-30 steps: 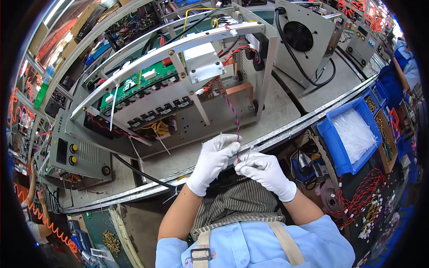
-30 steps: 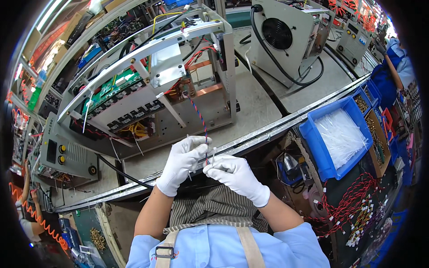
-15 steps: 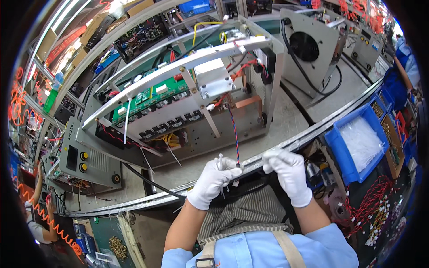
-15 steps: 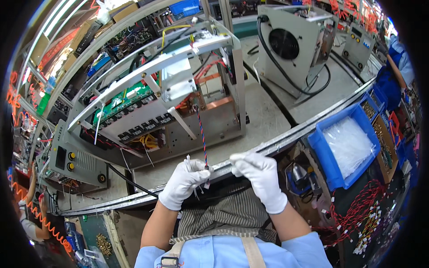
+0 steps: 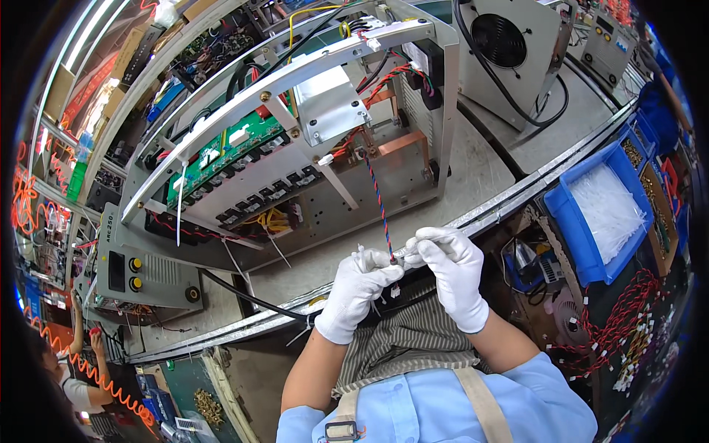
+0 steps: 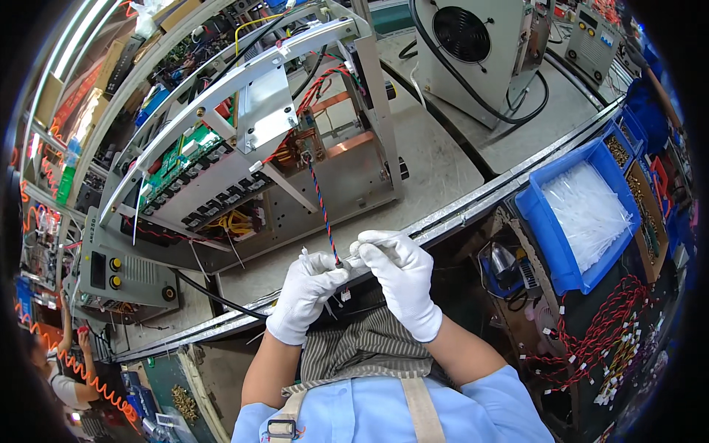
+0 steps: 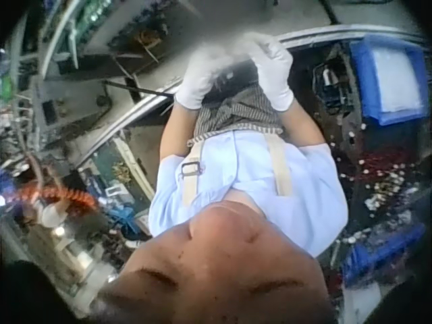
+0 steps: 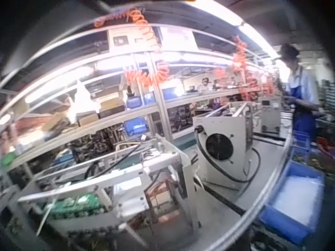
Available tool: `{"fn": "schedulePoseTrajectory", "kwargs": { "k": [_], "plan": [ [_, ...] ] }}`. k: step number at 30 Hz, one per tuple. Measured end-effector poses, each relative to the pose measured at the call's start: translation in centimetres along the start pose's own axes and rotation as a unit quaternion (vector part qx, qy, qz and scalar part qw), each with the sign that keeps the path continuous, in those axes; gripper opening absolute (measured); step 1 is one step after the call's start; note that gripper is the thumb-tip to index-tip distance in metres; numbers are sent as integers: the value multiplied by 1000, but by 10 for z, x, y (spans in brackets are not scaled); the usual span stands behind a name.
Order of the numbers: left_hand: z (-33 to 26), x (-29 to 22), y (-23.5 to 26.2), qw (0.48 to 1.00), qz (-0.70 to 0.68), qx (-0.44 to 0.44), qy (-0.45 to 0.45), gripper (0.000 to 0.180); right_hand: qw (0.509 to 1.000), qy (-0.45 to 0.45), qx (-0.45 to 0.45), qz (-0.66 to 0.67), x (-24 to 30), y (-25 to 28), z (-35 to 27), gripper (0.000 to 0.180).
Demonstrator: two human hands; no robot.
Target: The person assembles an electronic device by connecting various colored wires to a circuit board inside a metal chassis. They use zip ties to secure the wires and organize the internal components. The person also handles a small white plastic component and connects it to the wiring harness.
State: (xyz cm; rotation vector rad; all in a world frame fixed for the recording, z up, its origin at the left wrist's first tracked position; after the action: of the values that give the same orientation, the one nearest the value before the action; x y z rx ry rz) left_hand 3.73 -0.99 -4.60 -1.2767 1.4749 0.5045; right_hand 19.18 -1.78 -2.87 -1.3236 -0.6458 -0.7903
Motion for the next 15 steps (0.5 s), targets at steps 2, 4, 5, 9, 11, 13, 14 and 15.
{"fn": "schedulePoseTrajectory", "kwargs": {
  "k": [2, 4, 5, 9, 11, 13, 14, 15],
  "plan": [
    [1, 1, 1, 1000, 3, -3, -1, 8, 1000, -5, 3, -4, 0, 1, 1, 18],
    [3, 3, 3, 1000, 6, -4, -3, 8, 1000, -12, -3, 4, 2, 2, 1, 18],
    [4, 4, 4, 1000, 8, -3, -4, 8, 1000, -16, -7, 8, 2, 2, 1, 18],
    [4, 0, -1, 1000, 8, 2, 6, 10, 1000, -10, 3, -22, 1, 2, 3, 19],
    [4, -1, -3, 1000, 0, 9, 0, 9, 999, -3, 11, -30, 1, 1, 3, 19],
    [4, 1, -1, 1000, -3, 8, -2, 10, 999, 15, 13, -33, 4, -1, 4, 18],
    [5, 4, 1, 1000, -3, 4, -1, 10, 999, 25, 14, -34, 6, -2, 4, 18],
    [7, 6, 4, 1000, -2, 0, 0, 10, 998, 0, 25, -58, 6, -4, 4, 17]
  ]
}}
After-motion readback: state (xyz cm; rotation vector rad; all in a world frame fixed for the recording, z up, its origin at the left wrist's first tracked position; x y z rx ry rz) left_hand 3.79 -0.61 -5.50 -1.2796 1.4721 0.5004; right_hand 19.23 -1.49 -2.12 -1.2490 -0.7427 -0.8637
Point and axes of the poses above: each hand's wrist, its own z-axis towards the middle knuckle, its own y-axis out of the back of the hand, x = y × z, the point moved 9 cm from there along z, towards the middle knuckle, and after that the axes turned 9 degrees about x, right-handed, at the moved point
